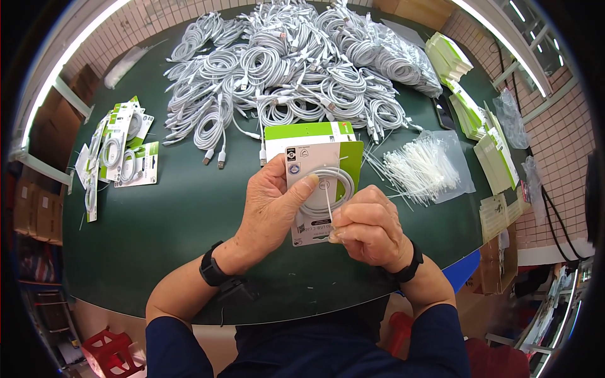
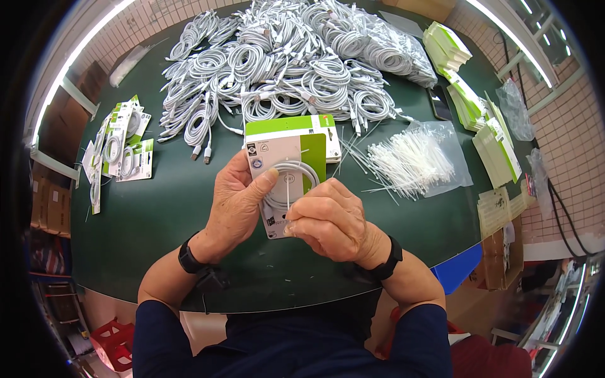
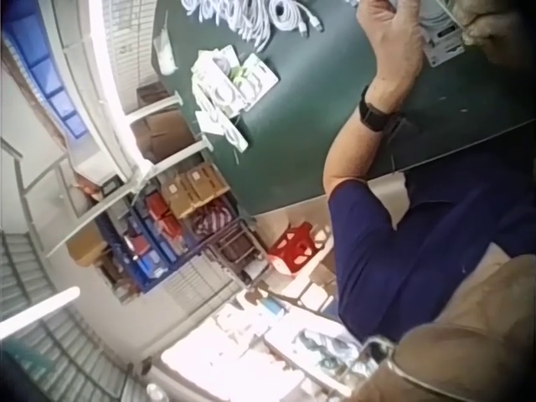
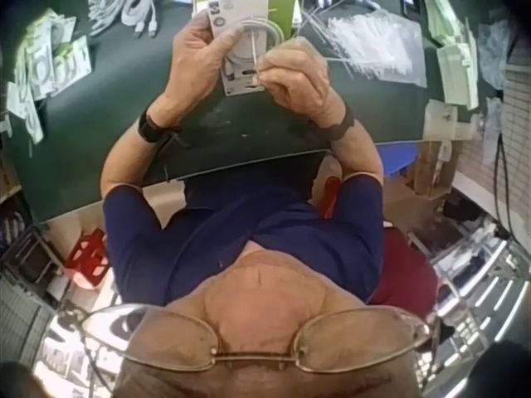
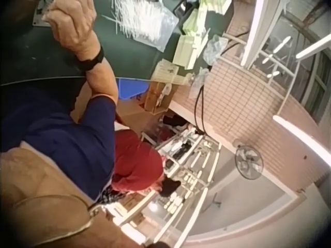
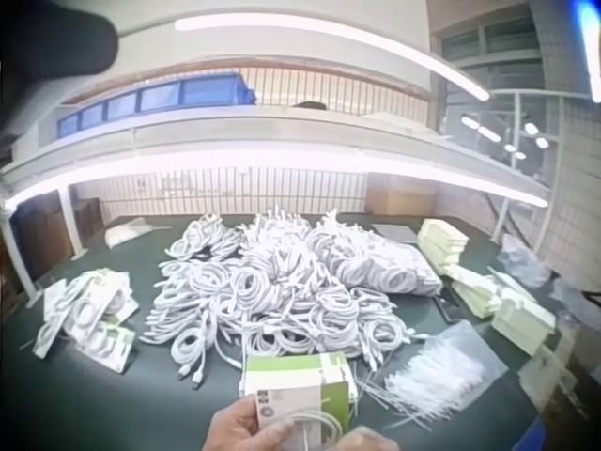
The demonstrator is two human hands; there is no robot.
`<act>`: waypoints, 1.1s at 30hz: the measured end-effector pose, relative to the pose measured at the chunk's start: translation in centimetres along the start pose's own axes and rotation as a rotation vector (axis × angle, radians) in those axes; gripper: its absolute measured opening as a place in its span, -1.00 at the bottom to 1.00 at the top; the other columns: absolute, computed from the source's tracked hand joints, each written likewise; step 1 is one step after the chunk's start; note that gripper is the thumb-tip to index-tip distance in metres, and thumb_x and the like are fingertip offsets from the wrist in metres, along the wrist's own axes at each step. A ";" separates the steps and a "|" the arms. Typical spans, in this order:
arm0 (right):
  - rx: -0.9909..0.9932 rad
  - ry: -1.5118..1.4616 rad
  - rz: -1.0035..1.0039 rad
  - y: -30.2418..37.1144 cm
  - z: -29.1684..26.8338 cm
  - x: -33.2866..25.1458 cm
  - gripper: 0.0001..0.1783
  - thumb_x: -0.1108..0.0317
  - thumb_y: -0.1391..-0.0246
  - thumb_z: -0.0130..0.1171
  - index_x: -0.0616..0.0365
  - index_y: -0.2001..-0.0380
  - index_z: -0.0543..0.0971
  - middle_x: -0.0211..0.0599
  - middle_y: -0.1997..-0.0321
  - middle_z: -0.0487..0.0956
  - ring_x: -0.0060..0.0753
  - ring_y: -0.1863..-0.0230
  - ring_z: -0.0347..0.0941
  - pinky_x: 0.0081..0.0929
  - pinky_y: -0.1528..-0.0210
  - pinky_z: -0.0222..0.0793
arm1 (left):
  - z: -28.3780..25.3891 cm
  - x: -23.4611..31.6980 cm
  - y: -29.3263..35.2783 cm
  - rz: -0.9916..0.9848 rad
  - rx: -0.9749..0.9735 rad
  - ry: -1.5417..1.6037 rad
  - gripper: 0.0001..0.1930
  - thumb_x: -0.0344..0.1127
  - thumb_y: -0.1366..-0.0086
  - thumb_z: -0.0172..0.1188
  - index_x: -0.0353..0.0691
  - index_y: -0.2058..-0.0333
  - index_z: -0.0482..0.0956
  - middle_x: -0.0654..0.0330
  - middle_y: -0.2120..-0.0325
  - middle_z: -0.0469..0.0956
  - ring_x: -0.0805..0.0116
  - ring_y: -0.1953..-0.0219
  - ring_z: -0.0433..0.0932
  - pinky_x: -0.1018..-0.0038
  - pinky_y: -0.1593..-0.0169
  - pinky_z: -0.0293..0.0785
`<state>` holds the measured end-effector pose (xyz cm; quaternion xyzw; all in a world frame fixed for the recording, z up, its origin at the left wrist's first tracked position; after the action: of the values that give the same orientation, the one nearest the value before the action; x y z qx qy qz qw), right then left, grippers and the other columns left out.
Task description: The person picks up a coiled cable and a cardboard backing, aligns the cable onto the backing, and secures it by threading a plastic zip tie through the holes and around the cable. They then pull the tie tight to secure the cable to the backing before setting it aside.
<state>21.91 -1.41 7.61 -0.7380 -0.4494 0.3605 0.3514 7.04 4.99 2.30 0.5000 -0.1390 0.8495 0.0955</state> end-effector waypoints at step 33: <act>0.041 -0.070 0.187 0.2 0.3 1.6 -0.74 0.64 -0.01 0.39 0.18 0.27 0.55 -0.15 0.25 0.70 -0.26 0.41 0.61 -0.44 0.38 0.53 | 0.7 -1.5 0.9 -0.043 -0.043 -0.078 -0.67 -0.51 -0.43 0.13 -0.39 -0.13 0.44 0.11 0.01 0.62 0.45 0.01 0.59 0.46 -0.08 0.56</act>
<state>22.26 0.09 6.94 -0.7565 -0.3830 0.4262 0.3153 8.08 3.91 1.15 0.5335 -0.1500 0.8239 0.1188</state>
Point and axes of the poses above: each hand's wrist, its own y-axis away from the middle knuckle, its own z-axis out of the palm, x = y × z, the point moved 6 cm from there along -y, towards the middle knuckle
